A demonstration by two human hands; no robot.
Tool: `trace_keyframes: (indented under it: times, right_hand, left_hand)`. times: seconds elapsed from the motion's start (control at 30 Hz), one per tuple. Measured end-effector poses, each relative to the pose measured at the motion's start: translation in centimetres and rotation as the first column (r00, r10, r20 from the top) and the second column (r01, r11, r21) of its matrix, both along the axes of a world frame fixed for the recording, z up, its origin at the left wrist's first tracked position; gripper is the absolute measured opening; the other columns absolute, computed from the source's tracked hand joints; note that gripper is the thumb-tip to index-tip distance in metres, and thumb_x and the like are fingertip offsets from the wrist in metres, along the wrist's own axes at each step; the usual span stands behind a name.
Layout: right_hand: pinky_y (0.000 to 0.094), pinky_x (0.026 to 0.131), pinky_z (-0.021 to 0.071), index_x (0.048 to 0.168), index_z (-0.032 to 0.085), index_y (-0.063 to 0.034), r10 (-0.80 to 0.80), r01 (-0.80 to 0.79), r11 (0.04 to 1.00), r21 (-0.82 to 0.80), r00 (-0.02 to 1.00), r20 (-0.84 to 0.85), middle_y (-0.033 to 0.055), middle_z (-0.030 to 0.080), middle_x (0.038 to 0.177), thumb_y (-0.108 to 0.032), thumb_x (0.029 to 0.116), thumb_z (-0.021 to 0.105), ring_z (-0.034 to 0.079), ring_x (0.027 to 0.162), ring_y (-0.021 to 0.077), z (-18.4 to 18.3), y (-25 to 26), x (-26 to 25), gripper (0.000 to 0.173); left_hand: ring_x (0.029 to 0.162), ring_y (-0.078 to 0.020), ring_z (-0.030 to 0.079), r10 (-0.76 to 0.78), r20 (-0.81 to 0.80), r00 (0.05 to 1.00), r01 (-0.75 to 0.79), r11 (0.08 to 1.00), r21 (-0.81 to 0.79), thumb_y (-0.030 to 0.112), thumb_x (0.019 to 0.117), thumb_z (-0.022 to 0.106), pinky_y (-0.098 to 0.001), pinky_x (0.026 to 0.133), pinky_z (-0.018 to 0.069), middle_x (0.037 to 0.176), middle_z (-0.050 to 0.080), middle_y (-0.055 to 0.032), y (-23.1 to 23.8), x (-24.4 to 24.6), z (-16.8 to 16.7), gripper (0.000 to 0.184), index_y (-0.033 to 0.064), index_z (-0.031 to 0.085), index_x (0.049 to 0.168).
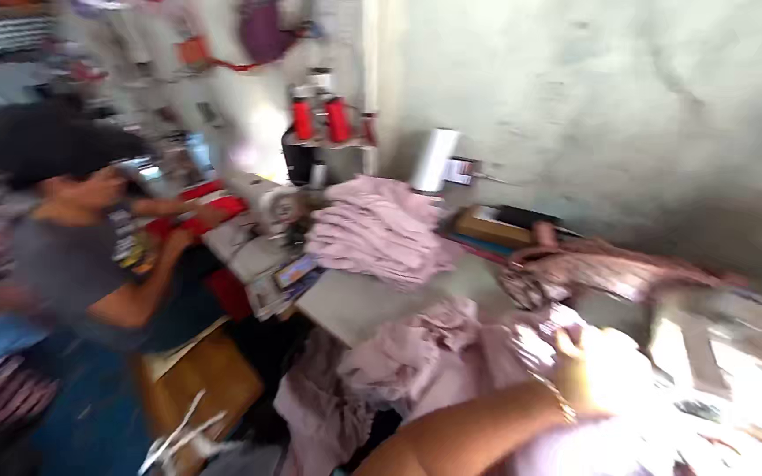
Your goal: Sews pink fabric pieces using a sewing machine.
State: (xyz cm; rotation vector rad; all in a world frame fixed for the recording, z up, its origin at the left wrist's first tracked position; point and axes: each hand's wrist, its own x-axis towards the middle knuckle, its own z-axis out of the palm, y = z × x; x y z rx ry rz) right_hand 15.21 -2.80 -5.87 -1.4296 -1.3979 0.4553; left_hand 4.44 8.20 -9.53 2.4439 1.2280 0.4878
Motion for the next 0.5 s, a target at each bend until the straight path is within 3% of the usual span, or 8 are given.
trace_keyframes:
  times: [0.07,0.13,0.17,0.3,0.4,0.5]
  right_hand:
    - [0.0317,0.081,0.0561,0.101,0.067,0.0156,-0.168,0.167,0.986,0.020,0.983,0.073,0.0219,0.070,0.093,-0.006,0.0908,0.061,0.067,0.085,0.0170,-5.1,1.4,1.2,0.025]
    - [0.0447,0.082,0.0572,0.107,0.068,0.0116,-0.269,0.271,0.959,-0.078,0.962,0.035,0.0238,0.071,0.097,-0.007,0.0915,0.065,0.069,0.087,0.0268,-6.5,1.4,1.5,0.024]
    - [0.0453,0.081,0.0579,0.107,0.069,0.0080,-0.299,0.299,0.945,-0.130,0.954,0.022,0.0206,0.071,0.097,-0.010,0.0915,0.067,0.070,0.087,0.0258,-6.5,1.3,1.6,0.024]
    - [0.0469,0.075,0.0563,0.105,0.073,-0.0003,-0.351,0.349,0.918,-0.189,0.936,0.023,0.0122,0.073,0.088,-0.025,0.0925,0.067,0.070,0.080,0.0229,-7.0,1.7,2.1,0.028]
    - [0.0454,0.073,0.0557,0.104,0.072,-0.0008,-0.355,0.351,0.912,-0.211,0.935,0.017,0.0109,0.072,0.086,-0.027,0.0926,0.067,0.068,0.078,0.0216,-7.2,1.7,2.1,0.029]
    - [0.0418,0.070,0.0539,0.102,0.072,-0.0016,-0.384,0.373,0.898,-0.232,0.923,-0.001,0.0085,0.071,0.081,-0.026,0.0919,0.068,0.066,0.073,0.0176,-7.2,1.7,1.9,0.027]
  left_hand:
    - [0.147,-0.0451,0.035,-0.075,-0.068,0.995,0.073,0.997,-0.024,0.025,0.0978,0.063,-0.0666,0.117,0.0199,0.153,0.048,-0.0236,0.0,-0.7,1.2,0.055,-0.0009,0.054,0.145]
    - [0.148,-0.0465,0.032,-0.079,-0.133,0.988,0.074,0.996,-0.041,0.029,0.0982,0.061,-0.0656,0.117,0.0193,0.155,0.044,-0.0264,0.1,-0.9,1.4,0.059,-0.0037,0.050,0.146]
    - [0.149,-0.0478,0.028,-0.071,-0.144,0.987,0.060,0.995,-0.081,0.031,0.0974,0.062,-0.0650,0.118,0.0161,0.157,0.040,-0.0283,0.3,-0.8,1.3,0.064,-0.0049,0.047,0.148]
    - [0.148,-0.0460,0.029,-0.048,-0.161,0.986,0.012,0.977,-0.214,0.037,0.0935,0.069,-0.0633,0.118,0.0204,0.159,0.036,-0.0266,2.3,0.0,2.1,0.077,0.0032,0.039,0.155]
    - [0.147,-0.0388,0.033,-0.104,-0.141,0.985,0.070,0.970,-0.233,0.038,0.0920,0.072,-0.0630,0.117,0.0199,0.158,0.042,-0.0167,3.8,-0.2,1.7,0.069,0.0048,0.050,0.149]
    - [0.145,-0.0380,0.035,-0.134,-0.144,0.980,0.098,0.967,-0.235,0.039,0.0914,0.072,-0.0628,0.117,0.0199,0.155,0.044,-0.0187,4.2,-0.1,1.5,0.071,0.0031,0.050,0.148]
